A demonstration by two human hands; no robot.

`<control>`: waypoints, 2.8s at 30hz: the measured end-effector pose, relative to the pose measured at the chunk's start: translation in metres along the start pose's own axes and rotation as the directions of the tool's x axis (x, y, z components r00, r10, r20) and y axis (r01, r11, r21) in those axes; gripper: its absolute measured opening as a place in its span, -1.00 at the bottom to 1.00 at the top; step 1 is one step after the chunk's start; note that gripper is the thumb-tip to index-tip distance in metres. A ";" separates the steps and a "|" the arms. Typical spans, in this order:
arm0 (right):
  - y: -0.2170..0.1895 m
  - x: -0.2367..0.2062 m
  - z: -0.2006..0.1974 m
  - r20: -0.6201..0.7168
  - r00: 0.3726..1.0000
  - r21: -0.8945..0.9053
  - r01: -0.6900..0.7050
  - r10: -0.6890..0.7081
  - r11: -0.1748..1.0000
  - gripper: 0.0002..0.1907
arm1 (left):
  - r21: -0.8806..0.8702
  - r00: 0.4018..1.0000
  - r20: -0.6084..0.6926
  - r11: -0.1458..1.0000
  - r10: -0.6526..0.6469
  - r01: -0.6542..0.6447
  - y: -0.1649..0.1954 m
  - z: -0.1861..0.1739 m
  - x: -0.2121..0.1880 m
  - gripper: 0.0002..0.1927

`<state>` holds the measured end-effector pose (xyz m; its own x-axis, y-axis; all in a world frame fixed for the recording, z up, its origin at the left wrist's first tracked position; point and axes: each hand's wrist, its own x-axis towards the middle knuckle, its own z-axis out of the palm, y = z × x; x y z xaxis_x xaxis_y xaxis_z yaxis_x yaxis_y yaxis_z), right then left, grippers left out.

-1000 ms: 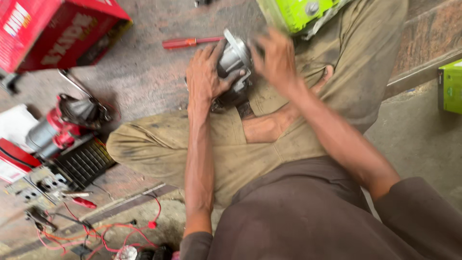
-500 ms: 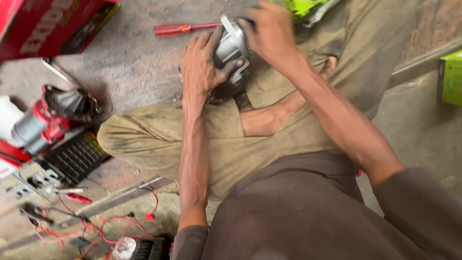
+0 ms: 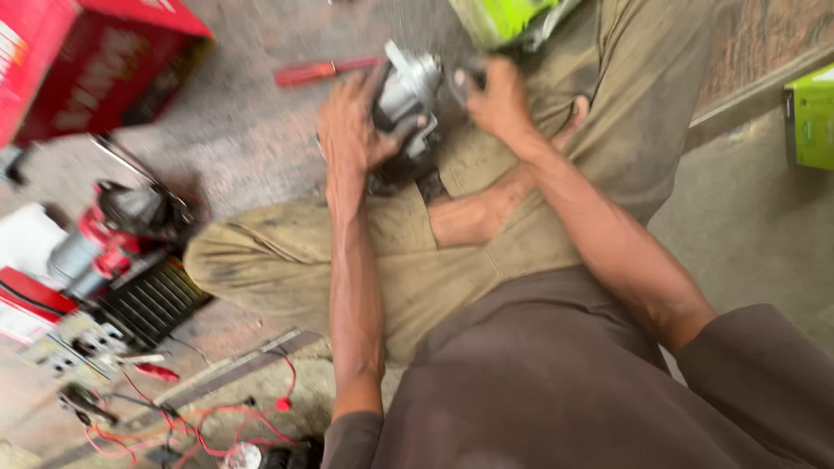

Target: The person sits on the workshop floor holding a starter motor and cleans its round end cover with a small hand tool, scraping around the cap. They then turn the unit over, manipulate its body and mounting flange by hand, and continue working on the assembly while it rests on their lap.

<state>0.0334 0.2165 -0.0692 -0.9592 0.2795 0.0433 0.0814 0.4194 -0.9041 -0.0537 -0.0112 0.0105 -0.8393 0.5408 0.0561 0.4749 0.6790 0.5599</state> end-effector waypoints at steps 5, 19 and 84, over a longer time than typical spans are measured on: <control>0.014 0.027 0.032 0.446 0.598 0.645 -0.730 0.666 0.223 -0.89 | -0.025 0.999 0.029 1.000 0.014 -0.013 0.000 0.000 0.001 -0.07; 0.001 0.021 0.022 0.548 0.459 0.691 -0.720 0.699 -0.069 -0.80 | -0.012 0.996 0.077 0.999 -0.034 0.035 0.000 -0.002 0.002 -0.05; -0.076 0.039 -0.010 0.147 0.969 -0.267 0.232 -0.198 0.935 -0.79 | 0.021 1.000 0.006 0.999 -0.028 0.028 -0.009 0.006 0.003 0.00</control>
<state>-0.0075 0.2038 0.0051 -0.9855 0.0607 0.1585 -0.0737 0.6879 -0.7220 -0.0590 -0.0130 0.0009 -0.8505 0.5248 0.0352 0.4568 0.7039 0.5439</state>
